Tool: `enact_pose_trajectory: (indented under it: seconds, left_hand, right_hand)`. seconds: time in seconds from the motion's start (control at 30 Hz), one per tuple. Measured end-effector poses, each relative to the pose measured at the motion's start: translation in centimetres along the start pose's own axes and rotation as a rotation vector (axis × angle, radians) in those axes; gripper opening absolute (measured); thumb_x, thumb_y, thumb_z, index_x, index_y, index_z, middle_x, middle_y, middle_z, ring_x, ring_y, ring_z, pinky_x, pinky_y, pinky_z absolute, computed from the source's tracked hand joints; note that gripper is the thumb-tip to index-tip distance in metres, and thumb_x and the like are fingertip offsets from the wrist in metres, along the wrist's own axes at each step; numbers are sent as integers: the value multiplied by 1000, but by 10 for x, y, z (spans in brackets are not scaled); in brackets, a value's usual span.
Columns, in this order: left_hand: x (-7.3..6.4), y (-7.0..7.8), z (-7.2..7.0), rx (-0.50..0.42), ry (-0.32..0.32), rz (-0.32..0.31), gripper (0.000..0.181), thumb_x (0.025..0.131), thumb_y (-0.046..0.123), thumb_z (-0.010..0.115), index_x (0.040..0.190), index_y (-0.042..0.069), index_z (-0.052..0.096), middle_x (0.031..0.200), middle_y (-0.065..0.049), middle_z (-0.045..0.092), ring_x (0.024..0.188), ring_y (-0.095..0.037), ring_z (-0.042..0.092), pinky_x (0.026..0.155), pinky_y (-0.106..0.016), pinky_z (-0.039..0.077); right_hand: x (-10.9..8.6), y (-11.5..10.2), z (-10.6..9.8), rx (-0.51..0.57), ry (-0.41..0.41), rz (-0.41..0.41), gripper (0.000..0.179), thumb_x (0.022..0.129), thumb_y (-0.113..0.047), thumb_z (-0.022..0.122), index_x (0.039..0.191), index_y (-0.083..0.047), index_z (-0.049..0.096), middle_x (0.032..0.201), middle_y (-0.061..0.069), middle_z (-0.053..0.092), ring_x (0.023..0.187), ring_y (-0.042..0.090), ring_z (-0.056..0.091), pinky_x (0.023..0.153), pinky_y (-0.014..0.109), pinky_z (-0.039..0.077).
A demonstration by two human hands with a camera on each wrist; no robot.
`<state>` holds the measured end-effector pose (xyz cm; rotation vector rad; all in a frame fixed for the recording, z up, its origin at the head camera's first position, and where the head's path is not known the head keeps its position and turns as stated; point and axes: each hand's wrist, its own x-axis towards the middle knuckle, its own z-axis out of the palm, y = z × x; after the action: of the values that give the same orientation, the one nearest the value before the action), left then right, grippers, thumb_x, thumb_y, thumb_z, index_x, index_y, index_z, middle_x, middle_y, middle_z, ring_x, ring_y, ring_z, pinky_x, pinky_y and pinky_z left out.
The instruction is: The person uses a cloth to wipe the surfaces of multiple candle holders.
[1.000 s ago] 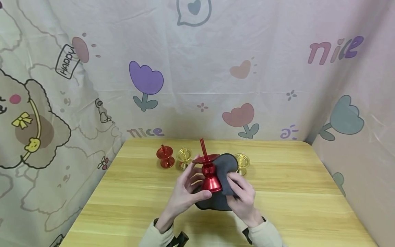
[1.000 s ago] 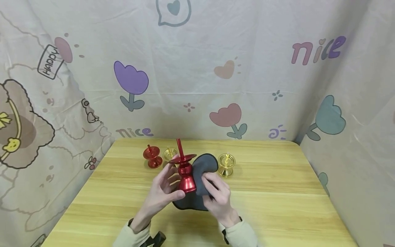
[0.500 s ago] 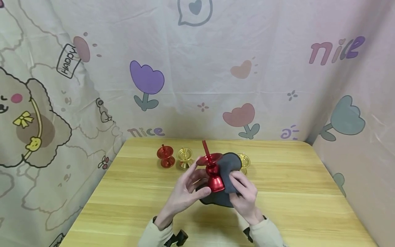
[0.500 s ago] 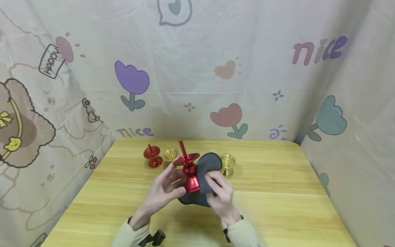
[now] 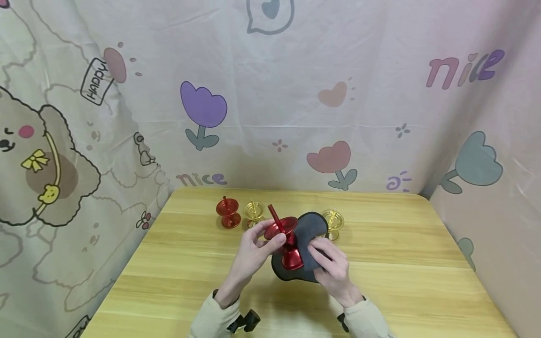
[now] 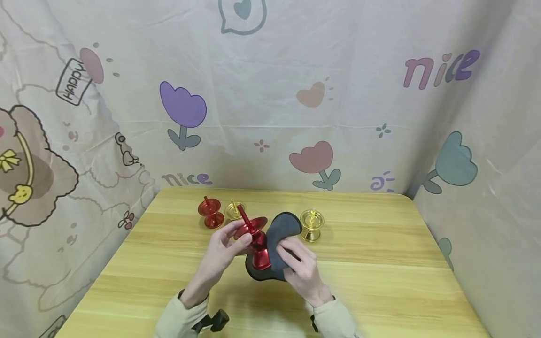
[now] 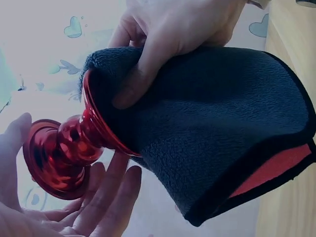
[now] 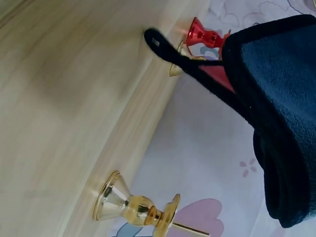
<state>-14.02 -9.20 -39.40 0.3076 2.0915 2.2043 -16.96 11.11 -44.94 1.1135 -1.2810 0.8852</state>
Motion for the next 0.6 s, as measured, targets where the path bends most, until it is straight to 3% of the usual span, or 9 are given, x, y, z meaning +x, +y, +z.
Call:
enact_pose_trajectory:
  seconds: [0.23,0.4,0.5,0.6]
  left_hand:
    - [9,-4,-5,-83,-42,-30,59,89,20,76,135,-9,53,118,-17,63,83,-13,75,77,-41,64]
    - [18,-2,-14,-86,-40,-73,54,92,17,71,135,-9,52,111,-9,65,87,-14,74,82,-49,62]
    - [29,-1,-19,-58,1,-82,51,92,16,72,136,-3,55,116,-13,66,92,-17,74,84,-49,61]
    - [43,-5,-22,24,49,-64,55,88,18,77,137,2,56,126,-16,63,98,-22,73,85,-45,62]
  right_hand:
    - [-6,3,-9,55,-102,43,23,94,6,52,85,13,72,86,26,66,79,34,63,85,32,57]
    - [-19,7,-18,117,-72,172,19,95,2,60,92,16,73,96,25,71,92,29,69,96,25,56]
    - [-25,3,-30,216,-18,418,14,89,8,68,100,16,73,107,16,74,103,18,71,96,20,55]
    - [-27,-3,-46,335,54,798,26,82,19,68,104,7,76,108,3,77,100,8,73,84,17,58]
